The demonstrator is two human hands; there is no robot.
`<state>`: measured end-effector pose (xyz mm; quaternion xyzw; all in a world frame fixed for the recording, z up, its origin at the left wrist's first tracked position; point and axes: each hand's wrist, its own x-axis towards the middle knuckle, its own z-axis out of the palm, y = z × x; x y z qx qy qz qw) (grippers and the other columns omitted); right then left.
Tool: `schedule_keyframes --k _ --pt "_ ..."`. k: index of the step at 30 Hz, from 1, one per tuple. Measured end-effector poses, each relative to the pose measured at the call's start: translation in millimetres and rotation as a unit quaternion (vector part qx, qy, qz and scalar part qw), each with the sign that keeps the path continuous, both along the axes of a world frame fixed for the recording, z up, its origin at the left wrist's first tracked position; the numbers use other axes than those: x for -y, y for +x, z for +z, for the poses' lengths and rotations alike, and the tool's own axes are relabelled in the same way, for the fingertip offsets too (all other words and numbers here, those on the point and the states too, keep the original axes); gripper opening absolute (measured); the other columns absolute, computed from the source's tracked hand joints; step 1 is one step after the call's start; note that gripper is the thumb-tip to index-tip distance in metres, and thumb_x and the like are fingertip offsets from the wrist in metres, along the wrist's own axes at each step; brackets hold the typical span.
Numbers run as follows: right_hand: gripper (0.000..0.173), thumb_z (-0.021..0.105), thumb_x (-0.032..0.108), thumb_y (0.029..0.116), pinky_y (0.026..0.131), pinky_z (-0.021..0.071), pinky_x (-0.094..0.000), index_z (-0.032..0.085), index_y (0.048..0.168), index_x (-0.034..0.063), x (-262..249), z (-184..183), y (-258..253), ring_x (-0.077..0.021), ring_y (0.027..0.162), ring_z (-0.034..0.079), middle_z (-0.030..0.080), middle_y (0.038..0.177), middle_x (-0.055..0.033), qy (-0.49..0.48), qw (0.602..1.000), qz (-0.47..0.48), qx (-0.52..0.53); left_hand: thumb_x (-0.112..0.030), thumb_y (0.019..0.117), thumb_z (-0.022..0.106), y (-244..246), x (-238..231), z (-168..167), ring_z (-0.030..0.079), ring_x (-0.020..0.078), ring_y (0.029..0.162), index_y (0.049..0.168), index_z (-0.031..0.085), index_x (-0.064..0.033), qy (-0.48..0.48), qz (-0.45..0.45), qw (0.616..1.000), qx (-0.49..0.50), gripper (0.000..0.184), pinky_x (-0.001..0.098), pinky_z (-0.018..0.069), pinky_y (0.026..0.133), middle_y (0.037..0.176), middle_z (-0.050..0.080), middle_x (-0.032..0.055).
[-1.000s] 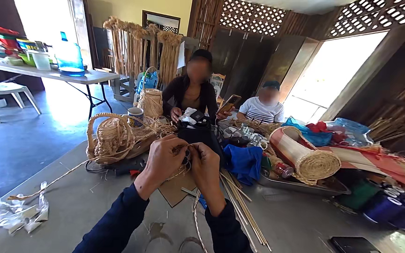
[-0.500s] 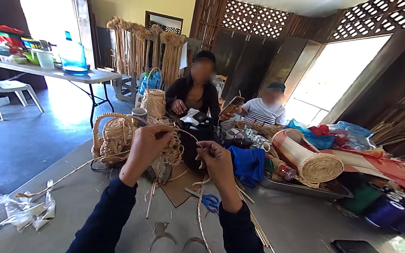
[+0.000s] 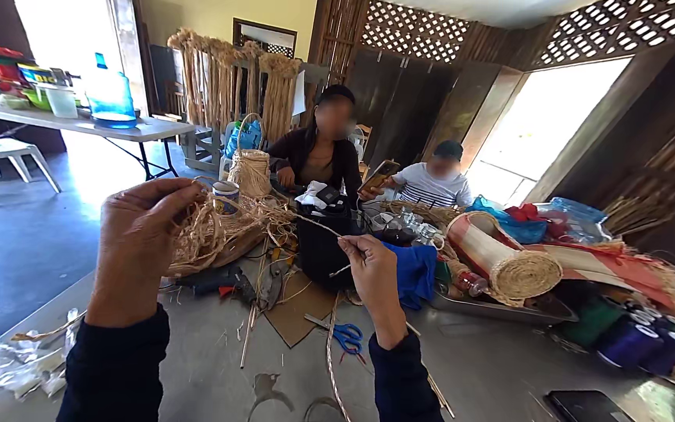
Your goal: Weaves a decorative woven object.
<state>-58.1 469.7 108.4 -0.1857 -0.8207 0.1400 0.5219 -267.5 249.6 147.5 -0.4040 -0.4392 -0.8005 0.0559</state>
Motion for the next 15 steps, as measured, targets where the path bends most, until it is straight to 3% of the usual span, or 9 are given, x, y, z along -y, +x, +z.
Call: schedule_keyframes --k 4,8,12,15 --pt "0.017 0.069 0.017 0.0967 0.084 0.0529 -0.0481 0.079 0.099 0.0038 5.2 9.3 6.3 -0.0340 0.096 0.066 0.068 0.098 -0.0190 -0.061 0.982 -0.092 0.155 -0.003 0.0993 0.057 5.3 -1.0 1.8 0.067 0.0001 0.069 0.096 0.075 -0.0133 0.017 -0.024 0.999 0.021 0.021 0.0170 0.0586 0.064 0.084 0.073 -0.0082" --pt "0.017 0.065 0.012 0.0986 0.083 0.0537 -0.0467 0.075 0.102 -0.0015 -1.8 10.7 7.0 -0.0302 0.090 0.068 0.070 0.094 -0.0183 -0.126 0.970 -0.083 0.192 -0.004 0.1001 0.057 -5.9 -0.8 -2.3 0.071 0.0063 0.076 0.104 0.075 -0.0081 0.070 -0.110 0.991 0.030 0.018 0.0248 0.0626 0.070 0.090 0.075 -0.0023" --pt "0.013 0.066 0.008 0.0973 0.079 0.0555 -0.0399 0.074 0.100 -0.0022 -9.4 8.2 6.8 -0.0231 0.082 0.070 0.072 0.090 -0.0144 -0.156 0.970 -0.062 0.176 -0.009 0.1016 0.058 -12.0 5.8 -3.2 0.072 0.0071 0.080 0.105 0.074 -0.0100 0.087 -0.110 0.990 0.017 0.016 0.0251 0.0627 0.073 0.095 0.075 -0.0025" --pt "0.011 0.067 0.005 0.0959 0.080 0.0568 -0.0397 0.074 0.100 -0.0018 -12.2 7.6 6.9 -0.0234 0.083 0.071 0.073 0.092 -0.0147 -0.164 0.967 -0.071 0.181 -0.009 0.1032 0.054 -15.3 11.9 -3.8 0.072 0.0079 0.084 0.107 0.072 -0.0098 0.106 -0.107 0.988 0.030 0.019 0.0241 0.0619 0.074 0.098 0.074 -0.0012"
